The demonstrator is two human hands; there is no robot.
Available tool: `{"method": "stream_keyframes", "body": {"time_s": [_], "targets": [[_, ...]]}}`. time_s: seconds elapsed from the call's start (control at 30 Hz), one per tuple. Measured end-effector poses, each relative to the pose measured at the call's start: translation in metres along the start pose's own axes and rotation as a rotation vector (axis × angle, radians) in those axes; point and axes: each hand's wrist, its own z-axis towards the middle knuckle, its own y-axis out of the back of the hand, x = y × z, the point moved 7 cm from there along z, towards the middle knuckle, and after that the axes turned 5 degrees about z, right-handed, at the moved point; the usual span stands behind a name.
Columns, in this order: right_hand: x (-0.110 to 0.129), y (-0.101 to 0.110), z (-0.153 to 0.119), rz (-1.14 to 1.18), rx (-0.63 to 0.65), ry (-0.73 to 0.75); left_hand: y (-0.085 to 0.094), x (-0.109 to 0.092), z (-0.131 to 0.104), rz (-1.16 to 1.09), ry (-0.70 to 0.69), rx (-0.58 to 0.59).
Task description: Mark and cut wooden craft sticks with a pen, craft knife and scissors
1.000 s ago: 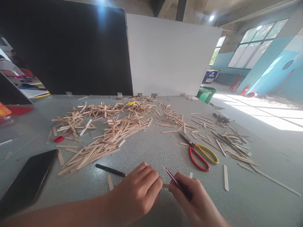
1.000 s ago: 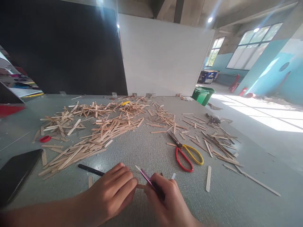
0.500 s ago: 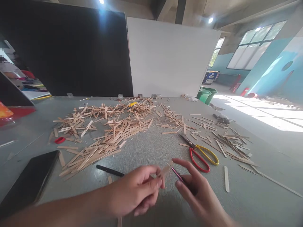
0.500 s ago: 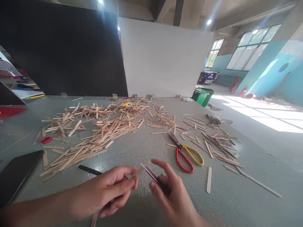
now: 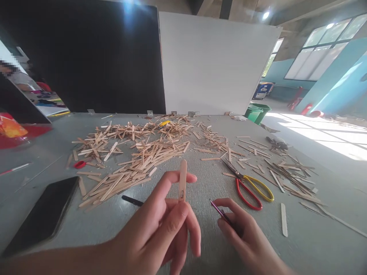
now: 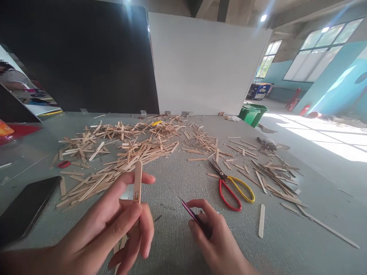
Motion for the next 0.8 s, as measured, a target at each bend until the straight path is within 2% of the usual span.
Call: {"method": "stream_keyframes", "body": {"time_s": [0.1,0.27,0.37,0.47,0.53,0.63,0.73,0.8], "targets": [[-0.004,0.004,-0.003,-0.026,-0.03,0.024,0.002,-0.002,-0.002,0.04,-0.019,-0.019],[-0.01,0.012,-0.011,0.12,-0.238,-0.045,0.004,-0.004,-0.003,0.082,0.011,-0.083],[-0.005,0.004,-0.008,0.219,-0.178,-0.066,0.003,-0.003,-0.002,0.089,0.011,-0.086],[0.01,0.003,-0.005,0.162,-0.129,-0.041,0.004,-0.001,0.001,0.113,-0.001,-0.092],[0.027,0.011,-0.006,0.038,-0.167,0.031,0.005,0.002,0.003,0.149,-0.014,-0.09],[0.058,0.023,-0.016,-0.262,-0.277,0.216,0.008,0.007,0.006,0.239,-0.006,-0.091],[0.088,0.023,-0.031,-0.422,-0.338,0.437,0.008,0.011,0.007,0.286,0.023,-0.092],[0.102,0.017,-0.038,-0.455,-0.322,0.528,0.006,0.012,0.007,0.286,0.031,-0.082]]}}
